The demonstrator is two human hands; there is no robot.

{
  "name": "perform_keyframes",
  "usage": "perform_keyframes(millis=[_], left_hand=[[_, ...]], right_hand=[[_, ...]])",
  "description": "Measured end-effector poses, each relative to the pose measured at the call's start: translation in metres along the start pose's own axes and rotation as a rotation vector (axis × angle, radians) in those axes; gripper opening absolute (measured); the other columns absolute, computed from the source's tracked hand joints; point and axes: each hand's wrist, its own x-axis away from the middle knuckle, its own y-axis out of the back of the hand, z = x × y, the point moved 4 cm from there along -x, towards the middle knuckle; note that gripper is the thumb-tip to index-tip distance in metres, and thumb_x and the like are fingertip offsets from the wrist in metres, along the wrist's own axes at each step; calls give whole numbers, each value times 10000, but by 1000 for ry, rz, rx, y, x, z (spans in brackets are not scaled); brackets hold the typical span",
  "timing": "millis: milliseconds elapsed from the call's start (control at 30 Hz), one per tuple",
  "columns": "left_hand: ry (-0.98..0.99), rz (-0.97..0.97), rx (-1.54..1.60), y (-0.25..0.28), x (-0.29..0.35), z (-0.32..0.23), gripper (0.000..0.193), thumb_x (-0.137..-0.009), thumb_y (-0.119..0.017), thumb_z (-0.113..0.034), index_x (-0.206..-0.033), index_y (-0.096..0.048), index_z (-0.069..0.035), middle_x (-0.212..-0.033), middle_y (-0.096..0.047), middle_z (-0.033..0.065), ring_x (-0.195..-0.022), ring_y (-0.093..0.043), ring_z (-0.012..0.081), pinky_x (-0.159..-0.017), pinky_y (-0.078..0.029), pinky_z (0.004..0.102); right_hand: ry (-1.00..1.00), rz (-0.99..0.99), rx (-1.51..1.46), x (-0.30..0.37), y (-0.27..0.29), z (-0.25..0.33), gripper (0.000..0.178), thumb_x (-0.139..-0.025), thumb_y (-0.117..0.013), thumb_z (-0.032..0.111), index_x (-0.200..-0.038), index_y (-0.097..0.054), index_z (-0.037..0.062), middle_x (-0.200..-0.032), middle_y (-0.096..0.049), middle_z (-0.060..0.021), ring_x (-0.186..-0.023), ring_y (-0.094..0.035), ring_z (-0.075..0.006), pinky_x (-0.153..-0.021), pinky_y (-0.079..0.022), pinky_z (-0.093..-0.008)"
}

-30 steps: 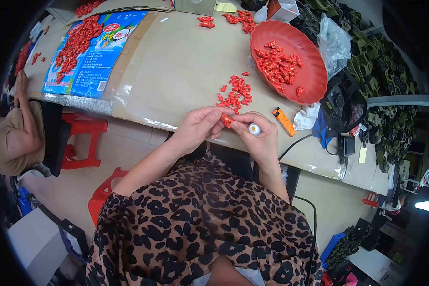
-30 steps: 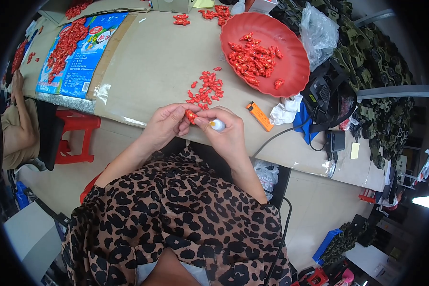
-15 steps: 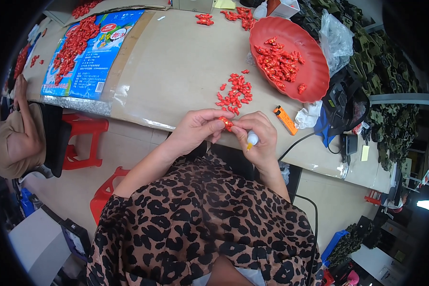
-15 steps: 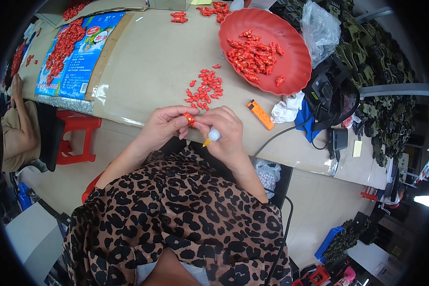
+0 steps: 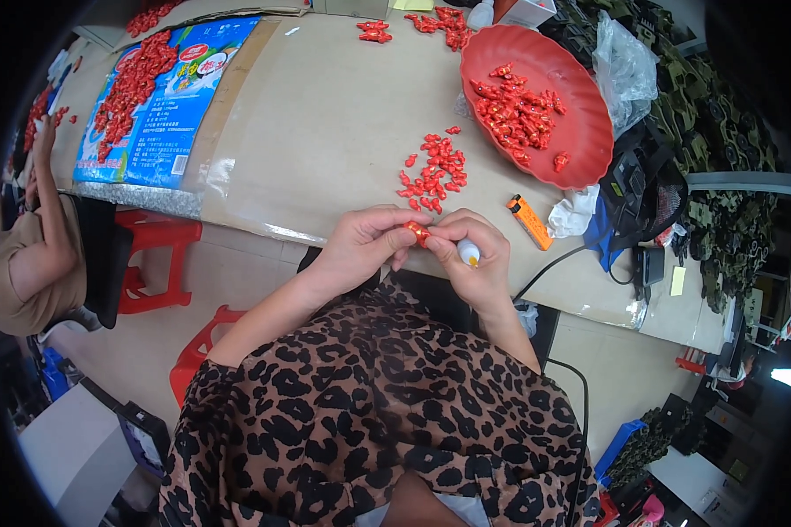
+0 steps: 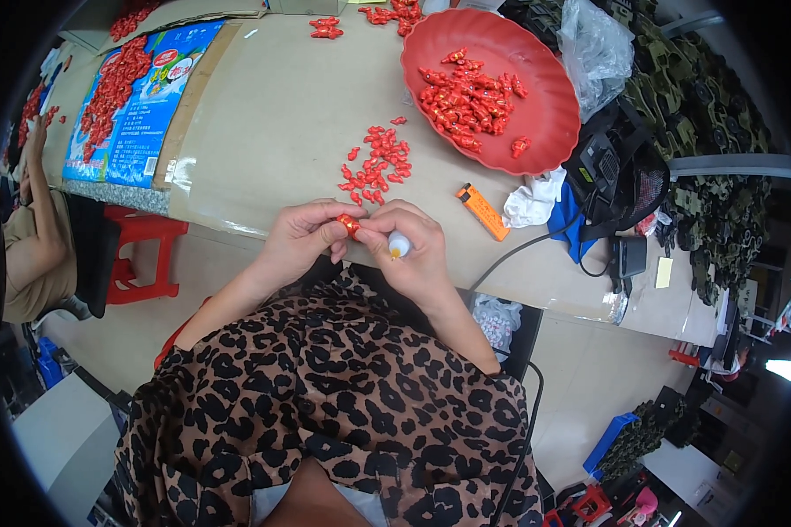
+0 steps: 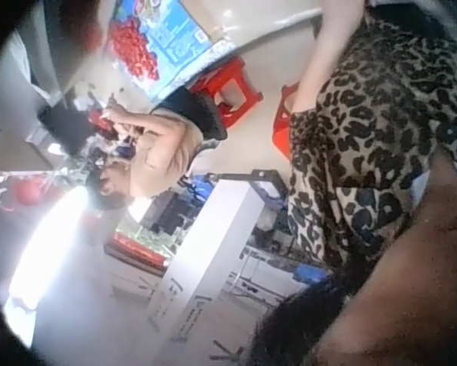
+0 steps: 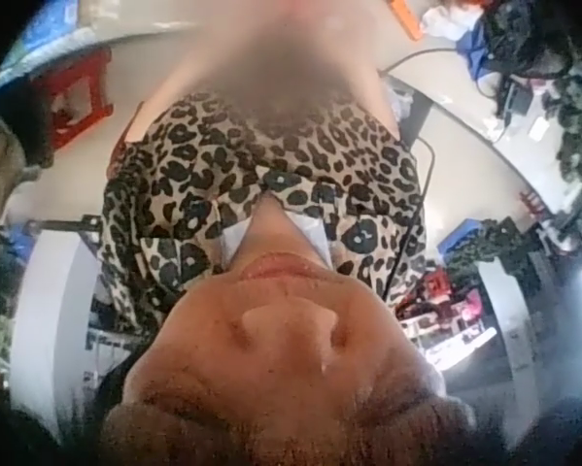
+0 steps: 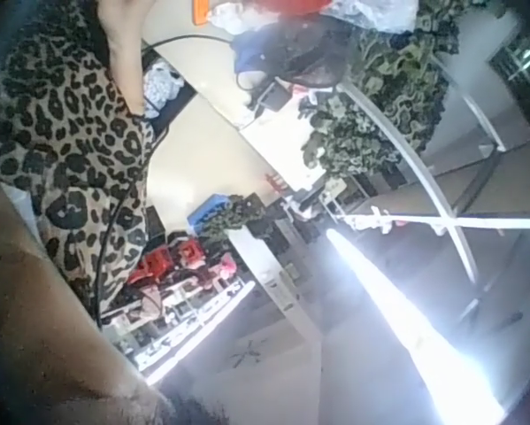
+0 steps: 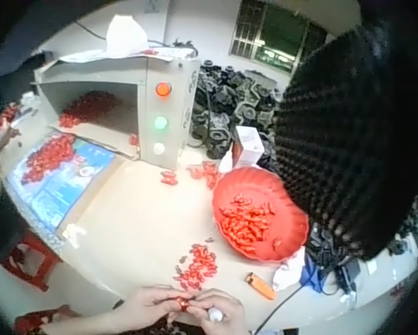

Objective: The person applies glue from a glue bottle to small red plastic components and then assembles them by hand.

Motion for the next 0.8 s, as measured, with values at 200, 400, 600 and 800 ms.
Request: perform_keyframes(millis=[200, 400, 600, 800], left_hand=[[-16, -15, -40, -2, -1, -2, 213, -834, -479, -52, -1023, -536, 28, -839, -540, 75, -584, -502, 97, -533, -437, 203], [9, -15, -43, -1, -2, -1, 214, -835, -481, -59, -1024, -537, 26, -827, -538, 70, -583, -501, 95, -531, -434, 203], [2, -29, -30, -2, -2, -1, 215, -837, -481, -64, -1023, -537, 28, -812, -537, 67, -579, -498, 93, -527, -431, 203], [-3, -19, -34, -1, -2, 1, 214, -842, -476, -65, -1028, -539, 19, -795, -542, 59, -580, -495, 87, -525, -430, 202]], right_hand=[[-26, -13, -42, 2, 1, -4, 84, -699, -641, 20, -725, -569, -16, -720, -557, -78, -657, -519, -135, -603, -403, -227], [-17, -20, -53, 2, 0, -6, 79, -704, -636, 18, -730, -569, -15, -727, -556, -79, -664, -518, -131, -610, -403, -227], [-8, -12, -59, 2, 0, -9, 76, -710, -629, 11, -734, -564, -18, -732, -558, -81, -667, -518, -131, -615, -406, -229], [-8, -10, -82, 3, 0, -12, 61, -718, -616, 0, -735, -561, -19, -735, -561, -86, -674, -527, -138, -627, -414, -235]])
